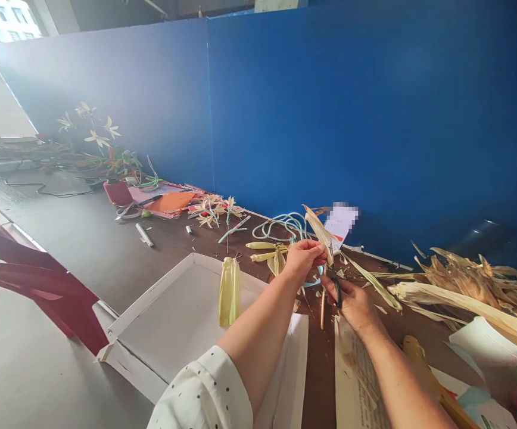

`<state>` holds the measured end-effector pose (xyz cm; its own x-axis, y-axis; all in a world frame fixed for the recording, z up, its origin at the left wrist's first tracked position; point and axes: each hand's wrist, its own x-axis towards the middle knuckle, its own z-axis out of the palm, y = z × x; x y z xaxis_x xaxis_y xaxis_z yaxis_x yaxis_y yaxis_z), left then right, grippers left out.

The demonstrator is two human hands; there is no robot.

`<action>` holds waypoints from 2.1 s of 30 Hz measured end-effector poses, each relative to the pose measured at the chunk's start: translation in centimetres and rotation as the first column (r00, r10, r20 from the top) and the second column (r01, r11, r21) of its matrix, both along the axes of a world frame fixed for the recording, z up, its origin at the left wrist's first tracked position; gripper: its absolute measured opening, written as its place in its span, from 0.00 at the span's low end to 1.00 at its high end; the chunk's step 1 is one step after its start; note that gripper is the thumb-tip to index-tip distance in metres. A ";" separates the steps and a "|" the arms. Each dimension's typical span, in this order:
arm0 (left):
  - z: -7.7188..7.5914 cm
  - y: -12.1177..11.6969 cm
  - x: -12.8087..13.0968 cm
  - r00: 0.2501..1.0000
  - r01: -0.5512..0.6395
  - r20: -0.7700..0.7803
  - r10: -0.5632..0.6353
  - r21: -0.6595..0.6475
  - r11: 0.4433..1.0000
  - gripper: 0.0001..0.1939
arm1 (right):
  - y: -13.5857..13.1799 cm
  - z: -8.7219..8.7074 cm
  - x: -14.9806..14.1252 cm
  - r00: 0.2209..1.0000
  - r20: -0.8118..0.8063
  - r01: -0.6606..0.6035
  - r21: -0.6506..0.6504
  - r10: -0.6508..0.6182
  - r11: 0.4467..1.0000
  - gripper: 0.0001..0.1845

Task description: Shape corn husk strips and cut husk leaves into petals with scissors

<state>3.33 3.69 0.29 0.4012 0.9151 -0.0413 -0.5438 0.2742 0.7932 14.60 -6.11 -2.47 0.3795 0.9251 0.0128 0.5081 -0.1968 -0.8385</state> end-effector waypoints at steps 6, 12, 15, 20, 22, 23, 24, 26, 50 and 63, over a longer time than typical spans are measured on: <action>0.1 0.2 0.0 0.990 -0.058 -0.130 0.063 0.041 0.997 0.10 | -0.1 0.3 -0.4 0.993 -0.107 0.051 0.040 -0.046 0.998 0.22; 0.1 0.4 0.1 0.997 -0.059 -0.039 0.062 0.082 0.995 0.08 | -0.1 0.4 0.1 0.996 -0.088 -0.021 -0.035 0.017 0.999 0.20; 0.0 0.5 0.0 0.994 -0.074 -0.076 0.082 0.103 0.992 0.06 | -0.1 0.1 0.5 0.998 -0.065 -0.013 -0.039 0.011 0.999 0.19; -0.3 0.9 -0.2 0.976 -0.150 -0.138 0.171 0.151 0.977 0.07 | 0.2 -0.7 0.7 0.994 -0.089 -0.069 -0.060 0.064 0.996 0.19; -0.4 1.0 -0.1 0.978 -0.153 -0.121 0.171 0.144 0.978 0.08 | 0.2 -0.9 0.6 0.992 -0.094 -0.087 -0.054 0.082 0.995 0.20; -0.4 1.0 -0.1 0.979 -0.154 -0.111 0.170 0.138 0.978 0.08 | 0.2 -1.0 0.5 0.992 -0.088 -0.090 -0.048 0.086 0.995 0.20; -0.4 1.1 -0.1 0.980 -0.156 -0.103 0.171 0.135 0.978 0.08 | 0.1 -1.0 0.5 0.992 -0.083 -0.095 -0.041 0.091 0.995 0.20; -0.3 1.0 -0.1 0.978 -0.171 -0.098 0.185 0.141 0.975 0.07 | 0.1 -1.1 0.4 0.992 -0.076 -0.098 -0.020 0.097 0.995 0.20; -0.3 0.9 0.5 0.978 -0.197 -0.012 0.207 0.264 0.944 0.07 | 0.4 -1.6 0.7 0.976 -0.195 -0.108 -0.046 0.097 0.993 0.19; -0.2 1.1 0.3 0.981 -0.185 0.003 0.192 0.278 0.943 0.08 | -0.1 0.1 -0.3 0.966 -0.239 -0.117 -0.075 0.097 0.990 0.22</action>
<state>3.66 4.74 0.11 0.2224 0.9507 0.2161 -0.5441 -0.0629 0.8367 14.28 -6.24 -2.35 0.2610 0.9540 -0.1474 0.3218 -0.2300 -0.9184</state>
